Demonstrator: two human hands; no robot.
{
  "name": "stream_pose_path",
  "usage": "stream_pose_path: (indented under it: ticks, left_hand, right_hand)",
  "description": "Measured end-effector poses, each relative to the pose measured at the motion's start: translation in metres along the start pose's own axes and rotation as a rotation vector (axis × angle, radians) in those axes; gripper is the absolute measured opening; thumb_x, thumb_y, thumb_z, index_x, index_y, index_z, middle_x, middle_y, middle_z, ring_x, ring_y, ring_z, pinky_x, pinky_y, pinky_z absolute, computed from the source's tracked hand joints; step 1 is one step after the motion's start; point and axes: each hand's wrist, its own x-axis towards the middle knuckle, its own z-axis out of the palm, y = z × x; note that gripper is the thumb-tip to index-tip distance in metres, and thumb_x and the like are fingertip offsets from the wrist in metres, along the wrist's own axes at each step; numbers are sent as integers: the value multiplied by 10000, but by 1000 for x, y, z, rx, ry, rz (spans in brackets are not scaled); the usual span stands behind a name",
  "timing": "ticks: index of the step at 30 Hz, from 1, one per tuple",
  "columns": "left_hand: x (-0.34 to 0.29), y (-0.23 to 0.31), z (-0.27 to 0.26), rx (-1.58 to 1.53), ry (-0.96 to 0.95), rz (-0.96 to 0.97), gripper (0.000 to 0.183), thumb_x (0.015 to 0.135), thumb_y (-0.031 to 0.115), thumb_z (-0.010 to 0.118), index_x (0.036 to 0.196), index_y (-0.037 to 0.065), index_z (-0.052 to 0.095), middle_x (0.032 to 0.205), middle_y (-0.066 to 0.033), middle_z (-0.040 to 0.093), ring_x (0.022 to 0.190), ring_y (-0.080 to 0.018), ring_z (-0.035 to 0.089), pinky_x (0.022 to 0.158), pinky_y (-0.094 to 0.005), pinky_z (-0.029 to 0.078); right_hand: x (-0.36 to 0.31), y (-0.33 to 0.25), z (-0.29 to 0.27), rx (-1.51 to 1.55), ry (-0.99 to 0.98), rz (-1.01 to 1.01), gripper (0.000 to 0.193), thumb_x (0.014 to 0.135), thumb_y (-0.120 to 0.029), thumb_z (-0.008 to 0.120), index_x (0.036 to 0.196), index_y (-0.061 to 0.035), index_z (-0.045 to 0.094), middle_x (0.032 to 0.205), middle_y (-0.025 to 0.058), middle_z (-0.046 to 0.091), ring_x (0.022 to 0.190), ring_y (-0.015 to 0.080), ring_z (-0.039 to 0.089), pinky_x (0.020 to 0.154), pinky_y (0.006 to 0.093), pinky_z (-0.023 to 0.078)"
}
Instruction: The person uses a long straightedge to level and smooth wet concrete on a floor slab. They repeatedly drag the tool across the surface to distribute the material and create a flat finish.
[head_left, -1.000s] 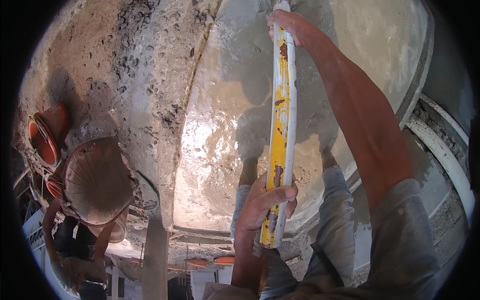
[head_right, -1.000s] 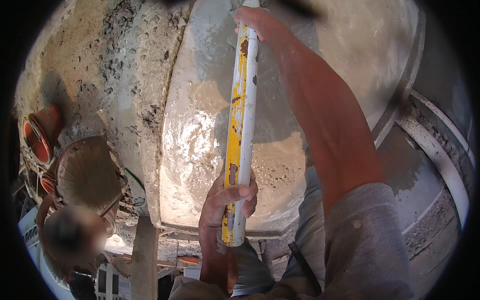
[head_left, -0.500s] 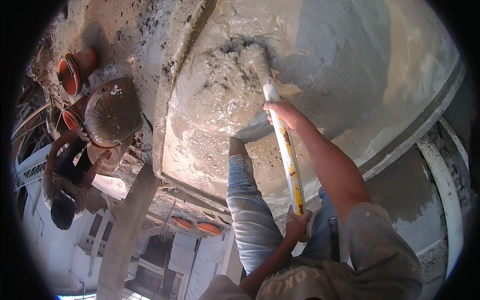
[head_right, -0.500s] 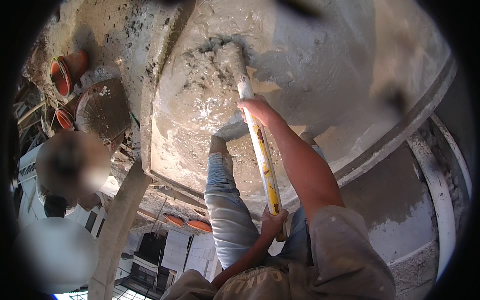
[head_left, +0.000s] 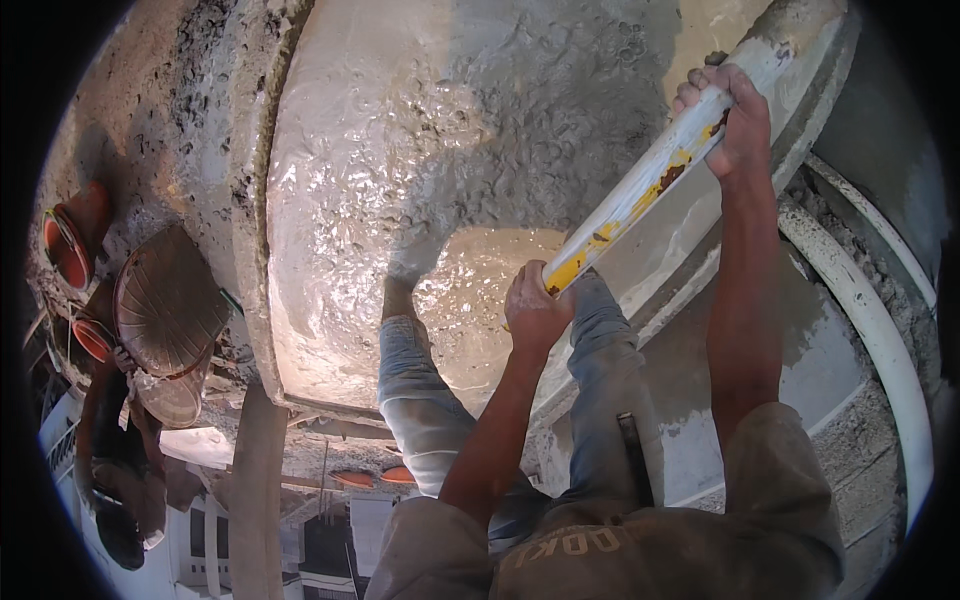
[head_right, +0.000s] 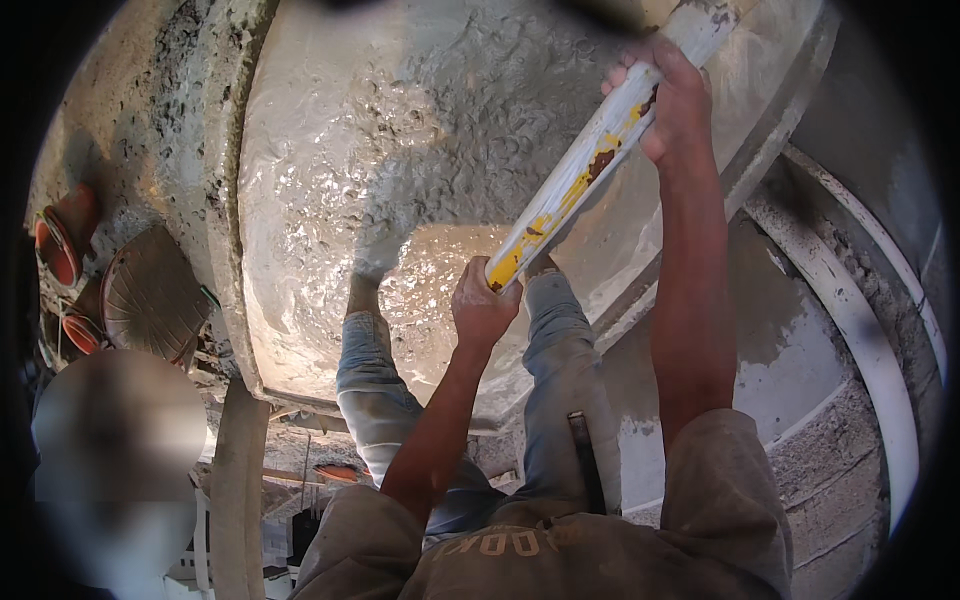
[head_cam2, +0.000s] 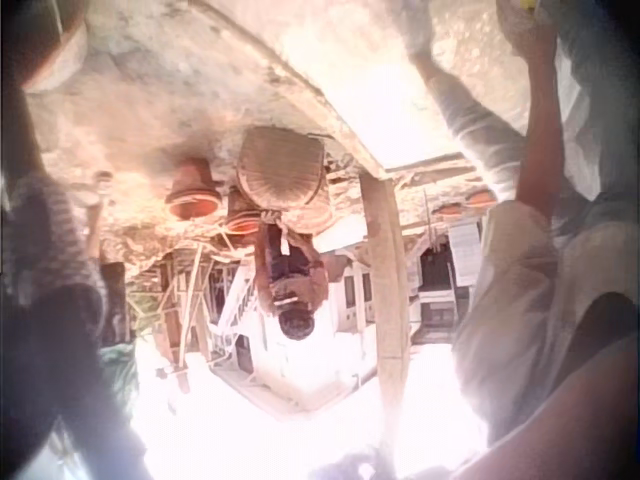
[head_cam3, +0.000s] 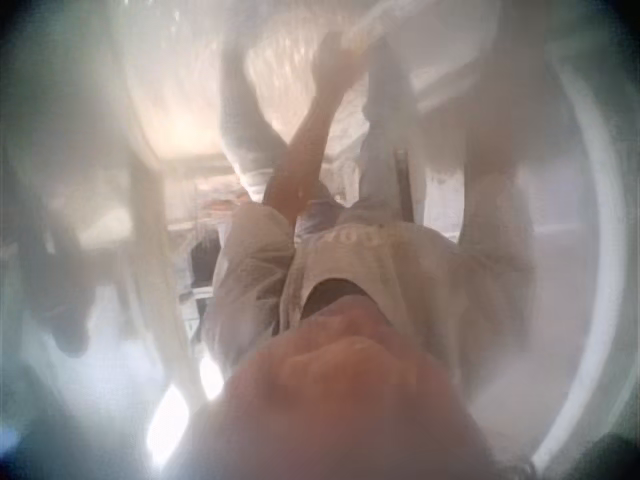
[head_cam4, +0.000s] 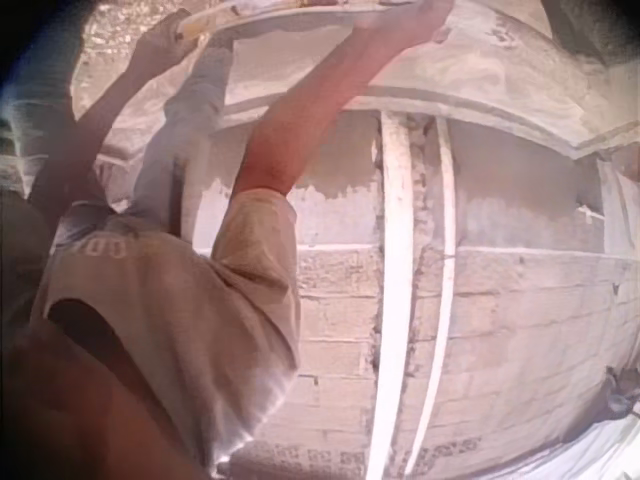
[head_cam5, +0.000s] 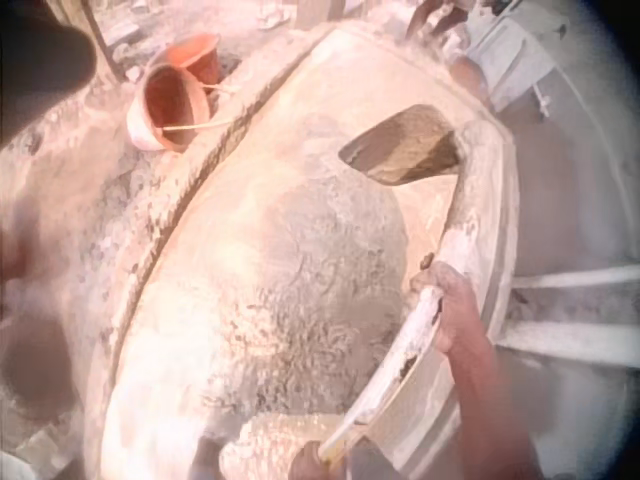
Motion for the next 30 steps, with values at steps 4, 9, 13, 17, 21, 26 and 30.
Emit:
stream_pose_path:
  ticks: [4, 9, 13, 17, 21, 26, 30]
  left_hand:
    - [156, 43, -51, -22, -242, 134, 423, 719, 299, 706, 996, 2, 585, 881, -245, 658, 836, -411, 654, 747, -466, 523]
    - [148, -4, -93, -254, -462, -215, 448, 721, 310, 680, 997, -30, 586, 904, -273, 649, 825, -425, 653, 778, -467, 514]
    - [77, 1, -168, -201, -422, -332, 431, 737, 301, 664, 996, -27, 557, 870, -280, 645, 800, -435, 653, 763, -481, 510]
    - [3, 6, -186, 117, -454, -323, 413, 742, 293, 663, 987, -11, 526, 814, -267, 639, 778, -458, 640, 732, -510, 500]
    - [-77, -73, -146, 226, -264, -375, 384, 736, 255, 683, 975, -2, 527, 778, -251, 633, 748, -460, 633, 701, -519, 499]
    - [-177, -217, -49, 119, -454, -770, 583, 587, 295, 888, 1001, -2, 603, 926, -170, 688, 818, -316, 676, 743, -445, 528]
    - [-231, -203, -12, 489, -420, -807, 600, 574, 300, 918, 1032, 39, 631, 987, -172, 697, 934, -337, 675, 809, -454, 540]
  right_hand:
    - [238, -48, 0, -244, 141, -96, 186, 920, -193, 520, 912, -24, 598, 786, 83, 599, 647, 237, 600, 542, 422, 510]
    - [273, 97, 46, -814, 496, -92, 231, 912, -244, 526, 877, -26, 593, 745, 92, 575, 585, 240, 566, 539, 425, 501]
    - [196, 138, 115, -485, 191, 146, 255, 900, -251, 557, 1000, -19, 596, 892, 81, 584, 671, 174, 586, 596, 378, 541]
    - [107, 179, 88, -268, 410, 456, 285, 812, -165, 646, 1004, 42, 612, 938, 145, 613, 729, 251, 651, 646, 410, 561]
    - [15, 238, 98, -129, 348, 426, 331, 777, -136, 694, 1009, 79, 597, 771, 103, 633, 647, 198, 634, 583, 343, 535]
    - [-116, 257, 87, -219, 203, 434, 351, 760, -126, 710, 1054, 17, 584, 835, 100, 653, 706, 180, 638, 631, 333, 535]
    - [-251, 215, 50, -165, 301, 453, 300, 726, -47, 711, 1001, -21, 595, 811, 77, 644, 728, 165, 633, 675, 340, 534]
